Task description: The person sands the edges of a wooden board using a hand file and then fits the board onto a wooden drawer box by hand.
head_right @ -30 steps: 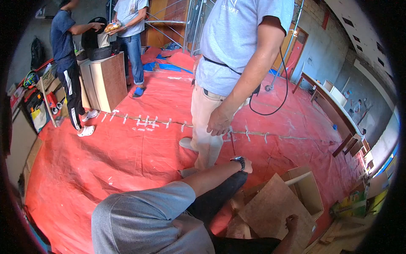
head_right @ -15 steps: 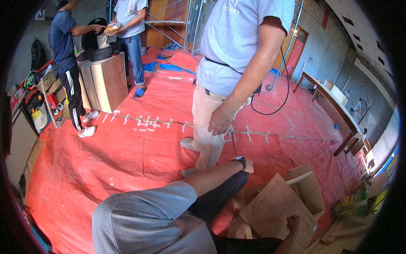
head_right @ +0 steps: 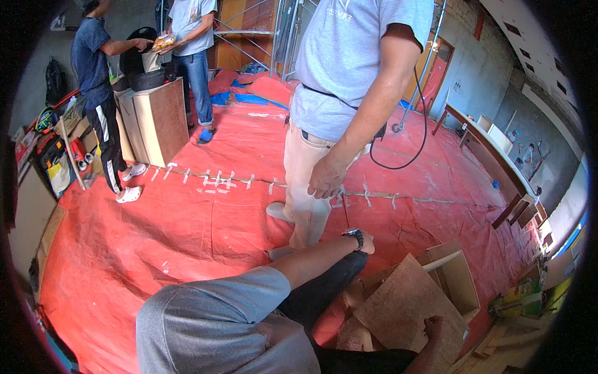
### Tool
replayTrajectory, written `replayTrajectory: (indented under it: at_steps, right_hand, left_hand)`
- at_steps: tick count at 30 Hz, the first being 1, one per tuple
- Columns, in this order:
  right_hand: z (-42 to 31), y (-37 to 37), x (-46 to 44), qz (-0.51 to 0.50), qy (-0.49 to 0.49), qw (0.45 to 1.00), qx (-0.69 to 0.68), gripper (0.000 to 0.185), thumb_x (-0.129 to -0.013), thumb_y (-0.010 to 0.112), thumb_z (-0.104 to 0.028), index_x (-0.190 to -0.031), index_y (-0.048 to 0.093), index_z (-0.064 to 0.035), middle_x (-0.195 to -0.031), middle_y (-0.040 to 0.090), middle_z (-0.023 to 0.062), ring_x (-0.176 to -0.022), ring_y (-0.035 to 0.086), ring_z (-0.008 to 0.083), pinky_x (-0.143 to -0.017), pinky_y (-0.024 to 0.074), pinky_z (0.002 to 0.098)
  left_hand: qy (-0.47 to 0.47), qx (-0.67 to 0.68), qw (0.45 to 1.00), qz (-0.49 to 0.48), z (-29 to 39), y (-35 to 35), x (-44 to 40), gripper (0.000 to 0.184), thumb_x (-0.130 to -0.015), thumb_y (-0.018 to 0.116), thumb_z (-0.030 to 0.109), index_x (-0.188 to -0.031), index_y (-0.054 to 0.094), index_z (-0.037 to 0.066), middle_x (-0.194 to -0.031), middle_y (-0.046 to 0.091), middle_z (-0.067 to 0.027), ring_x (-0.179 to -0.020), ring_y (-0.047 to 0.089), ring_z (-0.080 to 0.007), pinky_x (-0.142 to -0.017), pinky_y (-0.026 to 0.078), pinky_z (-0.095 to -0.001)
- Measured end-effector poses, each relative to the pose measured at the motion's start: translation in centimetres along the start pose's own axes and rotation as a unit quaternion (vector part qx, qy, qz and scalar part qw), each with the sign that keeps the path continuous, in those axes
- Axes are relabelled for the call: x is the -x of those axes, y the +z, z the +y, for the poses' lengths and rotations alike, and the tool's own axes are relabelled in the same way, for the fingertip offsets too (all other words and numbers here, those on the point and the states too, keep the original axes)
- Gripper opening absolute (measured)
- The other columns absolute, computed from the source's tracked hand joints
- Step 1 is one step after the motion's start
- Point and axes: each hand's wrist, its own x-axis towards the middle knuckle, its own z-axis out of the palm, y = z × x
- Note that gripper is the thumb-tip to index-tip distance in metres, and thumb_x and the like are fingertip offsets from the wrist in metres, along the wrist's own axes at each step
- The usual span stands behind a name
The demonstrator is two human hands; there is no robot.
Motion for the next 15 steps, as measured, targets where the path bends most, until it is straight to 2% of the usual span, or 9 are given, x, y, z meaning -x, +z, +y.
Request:
replayTrajectory:
  at_steps: [6, 9, 12, 15]
  right_hand:
    - [0.9, 0.2, -0.4, 0.013, -0.003, 0.999, -0.040, 0.022, -0.081, 0.071, -0.009, -0.086, 0.060, 0.0088, -0.074, 0.062, 0.0153, -0.053, 0.064, 0.0250, -0.041, 0.0547, 0.0393]
    - [0.5, 0.1, 0.1, 0.024, -0.010, 0.999, -0.043, 0.021, -0.080, 0.071, -0.008, -0.087, 0.061, 0.0086, -0.072, 0.063, 0.0158, -0.053, 0.065, 0.0252, -0.043, 0.0553, 0.0392]
    - [0.7, 0.4, -0.1, 0.031, -0.024, 0.999, -0.036, 0.020, -0.080, 0.071, -0.008, -0.086, 0.062, 0.0084, -0.071, 0.063, 0.0159, -0.053, 0.065, 0.0246, -0.043, 0.0552, 0.0392]
    - [-0.8, 0.2, 0.6, 0.038, 0.011, 0.999, -0.002, 0.019, -0.080, 0.071, -0.009, -0.082, 0.063, 0.0078, -0.070, 0.064, 0.0151, -0.055, 0.065, 0.0233, -0.045, 0.0552, 0.0394]
  left_hand:
    - [-0.013, -0.037, 0.999, -0.005, 0.8, -0.6, 1.3, 0.053, -0.078, 0.055, 0.030, -0.122, 0.074, 0.007, -0.124, 0.071, -0.0208, -0.112, 0.068, -0.0472, -0.083, 0.053, -0.0736]
    - [-0.004, 0.006, 0.999, 0.048, 0.7, 0.0, 1.2, 0.050, -0.079, 0.055, 0.029, -0.119, 0.075, 0.008, -0.122, 0.072, -0.0198, -0.113, 0.068, -0.0453, -0.089, 0.053, -0.0695]
    - [0.054, 0.019, 0.998, 0.010, -0.3, 0.7, -1.2, 0.055, -0.080, 0.052, 0.028, -0.123, 0.072, 0.000, -0.129, 0.069, -0.0219, -0.114, 0.068, -0.0448, -0.083, 0.053, -0.0722]
    - [0.035, 0.030, 0.998, 0.031, -0.4, 0.7, -0.6, 0.056, -0.080, 0.052, 0.030, -0.123, 0.072, 0.000, -0.129, 0.069, -0.0211, -0.114, 0.068, -0.0445, -0.084, 0.053, -0.0716]
